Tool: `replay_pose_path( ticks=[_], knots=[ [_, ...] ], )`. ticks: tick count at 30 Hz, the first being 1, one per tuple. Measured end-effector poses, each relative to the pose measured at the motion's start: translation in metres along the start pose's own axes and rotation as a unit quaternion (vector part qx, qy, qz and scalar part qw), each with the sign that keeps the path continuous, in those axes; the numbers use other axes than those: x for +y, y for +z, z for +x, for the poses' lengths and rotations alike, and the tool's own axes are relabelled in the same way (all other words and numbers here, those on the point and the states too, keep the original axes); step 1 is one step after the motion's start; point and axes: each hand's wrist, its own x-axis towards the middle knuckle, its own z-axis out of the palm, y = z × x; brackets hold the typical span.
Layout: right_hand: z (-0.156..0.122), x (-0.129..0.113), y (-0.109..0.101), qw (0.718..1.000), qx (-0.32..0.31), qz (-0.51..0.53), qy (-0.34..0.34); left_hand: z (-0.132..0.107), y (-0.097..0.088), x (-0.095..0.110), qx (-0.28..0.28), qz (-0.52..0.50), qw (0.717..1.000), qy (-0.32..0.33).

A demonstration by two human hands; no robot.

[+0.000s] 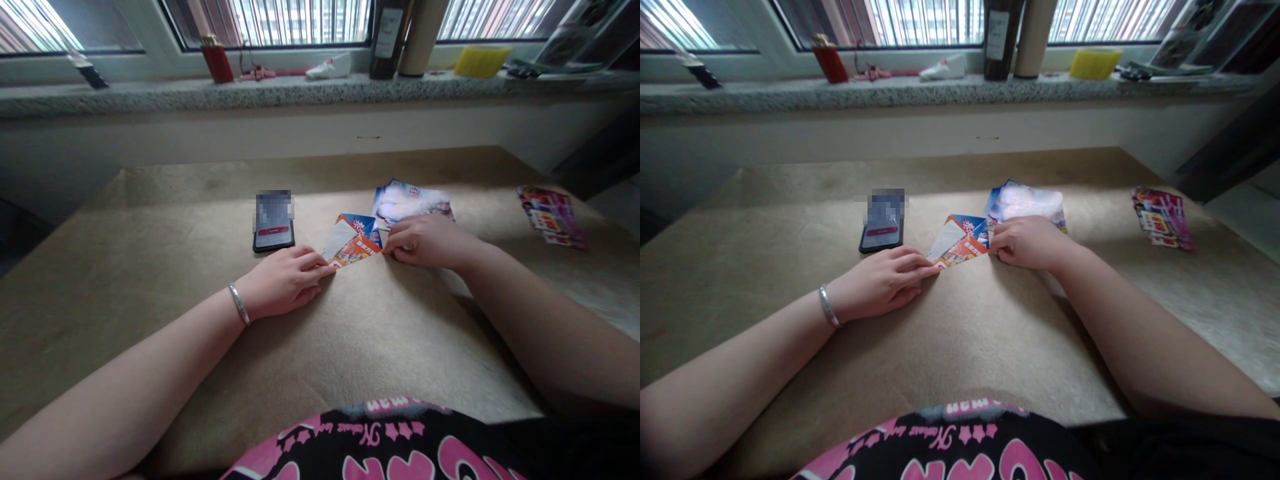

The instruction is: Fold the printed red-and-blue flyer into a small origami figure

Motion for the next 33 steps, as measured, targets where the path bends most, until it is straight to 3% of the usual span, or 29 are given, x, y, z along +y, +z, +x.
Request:
replay_pose_path(
  ticks=[12, 18, 24, 33],
  knots=[
    [-0.002, -0.002, -0.001, 1.000, -0.008, 0.002, 0.016, 0.000, 0.000, -0.002, 0.027, -0.043, 0.999, -0.002],
    [0.007, -0.020, 0.006, 0.986, 0.094, 0.036, 0.135, 0.002, -0.003, -0.001, 0.028, -0.042, 0.999, -0.006],
    [0.015, -0.039, 0.013, 0.988, 0.063, 0.067, 0.123, 0.003, -0.002, -0.003, 0.028, -0.059, 0.998, -0.009],
    [0.013, -0.029, 0.022, 0.991, 0.064, 0.064, 0.101, -0.001, -0.005, -0.010, 0.055, -0.142, 0.988, 0.009]
  ],
)
